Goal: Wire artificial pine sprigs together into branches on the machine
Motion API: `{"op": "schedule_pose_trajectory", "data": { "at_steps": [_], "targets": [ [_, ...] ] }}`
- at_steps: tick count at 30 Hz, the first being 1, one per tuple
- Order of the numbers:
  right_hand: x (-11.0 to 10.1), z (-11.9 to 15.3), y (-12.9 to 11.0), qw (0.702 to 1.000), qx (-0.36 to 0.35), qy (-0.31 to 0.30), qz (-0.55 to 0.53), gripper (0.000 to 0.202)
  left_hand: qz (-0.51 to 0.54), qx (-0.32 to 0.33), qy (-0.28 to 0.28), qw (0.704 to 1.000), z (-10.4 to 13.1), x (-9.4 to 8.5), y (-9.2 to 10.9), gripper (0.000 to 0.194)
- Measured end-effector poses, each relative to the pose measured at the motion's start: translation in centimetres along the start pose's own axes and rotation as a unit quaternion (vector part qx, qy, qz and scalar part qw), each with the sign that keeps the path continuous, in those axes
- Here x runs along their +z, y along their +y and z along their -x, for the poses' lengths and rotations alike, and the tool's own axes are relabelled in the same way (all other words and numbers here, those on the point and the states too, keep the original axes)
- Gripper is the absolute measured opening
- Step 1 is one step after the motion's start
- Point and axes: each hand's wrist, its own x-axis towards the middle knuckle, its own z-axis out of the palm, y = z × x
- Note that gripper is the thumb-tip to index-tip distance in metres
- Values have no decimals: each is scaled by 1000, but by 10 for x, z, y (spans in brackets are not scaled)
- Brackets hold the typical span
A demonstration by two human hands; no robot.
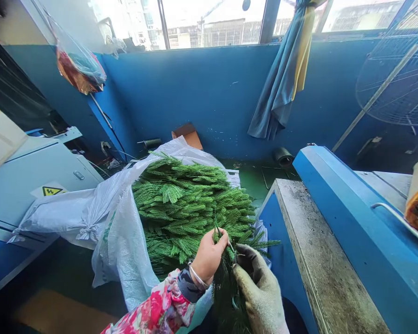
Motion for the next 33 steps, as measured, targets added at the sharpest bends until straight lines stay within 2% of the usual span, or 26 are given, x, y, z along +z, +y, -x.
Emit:
{"op": "schedule_pose_trajectory", "data": {
  "at_steps": [5,9,11,14,17,19,20,22,24,26,29,31,33],
  "targets": [
    [-4,1,-4,999,-14,31,-5,55,39,-3,-55,998,16,-8,12,17],
    [-3,6,-8,999,-23,-14,33,51,66,-15,-44,997,12,-11,15,22],
    [-6,6,-11,997,-47,-11,65,49,66,-11,-56,996,7,-8,17,24],
    [-19,5,-20,989,-89,17,115,49,64,-1,-97,993,6,-4,29,28],
    [-35,9,-35,983,-120,7,140,46,21,14,-184,983,12,5,50,47],
    [-44,15,-47,975,-160,-9,156,42,-30,52,-236,970,18,16,64,48],
    [-48,19,-53,969,-181,-14,169,40,-57,80,-244,965,21,23,71,42],
    [-57,30,-66,956,-217,-2,195,38,-118,139,-221,958,28,38,84,27],
    [-70,43,-80,949,-238,33,205,38,-185,189,-195,945,35,54,95,22],
    [-87,57,-95,942,-261,73,200,38,-226,227,-207,924,40,70,103,20],
    [-118,82,-113,926,-296,100,212,41,-232,228,-247,913,47,98,111,23],
    [-141,101,-119,916,-305,121,231,43,-234,206,-303,901,55,120,113,27],
    [-161,121,-120,911,-306,145,236,46,-243,195,-374,873,68,143,112,28]
  ]
}}
